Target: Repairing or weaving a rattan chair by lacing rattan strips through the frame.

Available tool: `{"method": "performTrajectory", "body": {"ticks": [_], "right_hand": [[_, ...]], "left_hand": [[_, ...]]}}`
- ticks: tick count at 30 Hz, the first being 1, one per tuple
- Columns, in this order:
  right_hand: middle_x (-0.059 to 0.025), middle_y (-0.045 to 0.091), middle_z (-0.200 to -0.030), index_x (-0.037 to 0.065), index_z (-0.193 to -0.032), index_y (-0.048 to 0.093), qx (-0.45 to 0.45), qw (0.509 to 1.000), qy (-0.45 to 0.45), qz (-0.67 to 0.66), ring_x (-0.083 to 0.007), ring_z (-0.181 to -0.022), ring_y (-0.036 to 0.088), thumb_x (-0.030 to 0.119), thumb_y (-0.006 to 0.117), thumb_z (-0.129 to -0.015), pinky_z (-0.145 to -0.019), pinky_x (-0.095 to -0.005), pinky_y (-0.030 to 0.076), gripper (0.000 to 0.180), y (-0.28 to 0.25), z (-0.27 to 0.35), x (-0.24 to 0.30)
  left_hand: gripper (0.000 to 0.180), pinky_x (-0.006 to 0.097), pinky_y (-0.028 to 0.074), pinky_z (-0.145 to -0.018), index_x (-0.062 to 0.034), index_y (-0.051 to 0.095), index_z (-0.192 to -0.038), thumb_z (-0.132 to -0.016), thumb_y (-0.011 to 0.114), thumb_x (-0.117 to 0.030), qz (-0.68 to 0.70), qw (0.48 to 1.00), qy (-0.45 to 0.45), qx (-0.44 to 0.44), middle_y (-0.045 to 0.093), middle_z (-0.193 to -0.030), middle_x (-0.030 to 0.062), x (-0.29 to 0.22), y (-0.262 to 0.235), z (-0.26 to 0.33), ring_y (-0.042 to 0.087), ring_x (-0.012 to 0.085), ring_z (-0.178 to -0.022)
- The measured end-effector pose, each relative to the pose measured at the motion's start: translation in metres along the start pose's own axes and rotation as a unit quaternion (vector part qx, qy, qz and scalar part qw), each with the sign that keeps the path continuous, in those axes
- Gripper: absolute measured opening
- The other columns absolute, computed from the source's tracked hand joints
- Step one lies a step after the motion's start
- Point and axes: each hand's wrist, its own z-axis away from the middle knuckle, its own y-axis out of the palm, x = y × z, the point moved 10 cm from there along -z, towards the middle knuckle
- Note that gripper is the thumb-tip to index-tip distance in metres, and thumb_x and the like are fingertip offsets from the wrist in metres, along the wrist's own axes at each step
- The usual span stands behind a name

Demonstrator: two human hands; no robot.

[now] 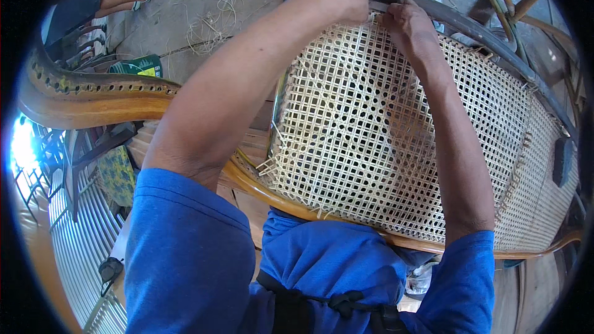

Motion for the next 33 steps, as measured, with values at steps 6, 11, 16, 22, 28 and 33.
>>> {"method": "performTrajectory", "body": {"ticks": [6,11,16,22,28,33], "right_hand": [[-0.0166,0.061,-0.091,0.003,-0.078,0.059,0.092,0.983,-0.105,0.122,-0.0363,-0.088,0.057,0.017,0.058,-0.081,-0.081,-0.0405,0.046,0.014,0.003,-0.002,0.019],[-0.0130,0.060,-0.090,0.006,-0.089,0.060,0.056,0.980,-0.161,0.100,-0.0321,-0.079,0.058,0.014,0.056,-0.084,-0.069,-0.0392,0.046,0.010,0.003,-0.003,0.028],[-0.0166,0.059,-0.076,0.004,-0.084,0.061,0.168,0.975,-0.110,0.091,-0.0324,-0.069,0.058,0.012,0.057,-0.081,-0.063,-0.0376,0.046,0.010,0.017,-0.022,0.023],[-0.0181,0.056,-0.074,0.003,-0.081,0.060,0.138,0.966,-0.130,0.179,-0.0304,-0.066,0.056,0.011,0.059,-0.078,-0.061,-0.0348,0.045,0.008,0.024,-0.030,0.019],[-0.0038,0.060,-0.066,0.003,-0.095,0.065,0.078,0.984,-0.042,-0.152,-0.0141,-0.062,0.054,0.026,0.061,-0.087,-0.057,-0.0319,0.042,0.025,0.010,-0.009,0.037],[-0.0099,0.061,-0.068,0.003,-0.093,0.066,0.191,0.967,0.079,-0.151,-0.0146,-0.062,0.053,0.029,0.062,-0.085,-0.064,-0.0322,0.045,0.027,0.014,0.005,0.036]], "left_hand": [[0.034,0.041,0.050,-0.083,-0.0070,0.066,-0.103,-0.079,0.051,-0.027,-0.054,0.998,-0.023,0.021,0.063,-0.106,0.0153,0.000,-0.023,0.023,0.062,0.0295,-0.096],[0.033,0.042,0.049,-0.082,-0.0108,0.066,-0.106,-0.078,0.053,-0.023,-0.045,0.996,-0.066,0.038,0.064,-0.109,0.0100,0.027,-0.022,0.051,0.062,0.0269,-0.098],[0.033,0.043,0.049,-0.081,-0.0129,0.066,-0.106,-0.076,0.054,-0.019,-0.025,0.995,-0.086,0.034,0.065,-0.108,0.0072,0.037,-0.014,0.063,0.063,0.0243,-0.099],[0.031,0.042,0.050,-0.079,-0.0115,0.068,-0.102,-0.075,0.054,-0.019,-0.035,0.997,-0.065,0.034,0.065,-0.106,0.0074,0.043,-0.013,0.077,0.063,0.0244,-0.098],[0.033,0.043,0.050,-0.074,-0.0017,0.067,-0.088,-0.076,0.058,-0.031,-0.003,0.999,-0.035,-0.013,0.066,-0.090,0.0169,0.032,-0.035,0.088,0.064,0.0314,-0.084],[0.029,0.041,0.052,-0.075,-0.0010,0.068,-0.093,-0.076,0.053,-0.017,-0.035,0.999,-0.034,-0.017,0.066,-0.098,0.0179,0.014,-0.060,0.079,0.064,0.0273,-0.093]]}}
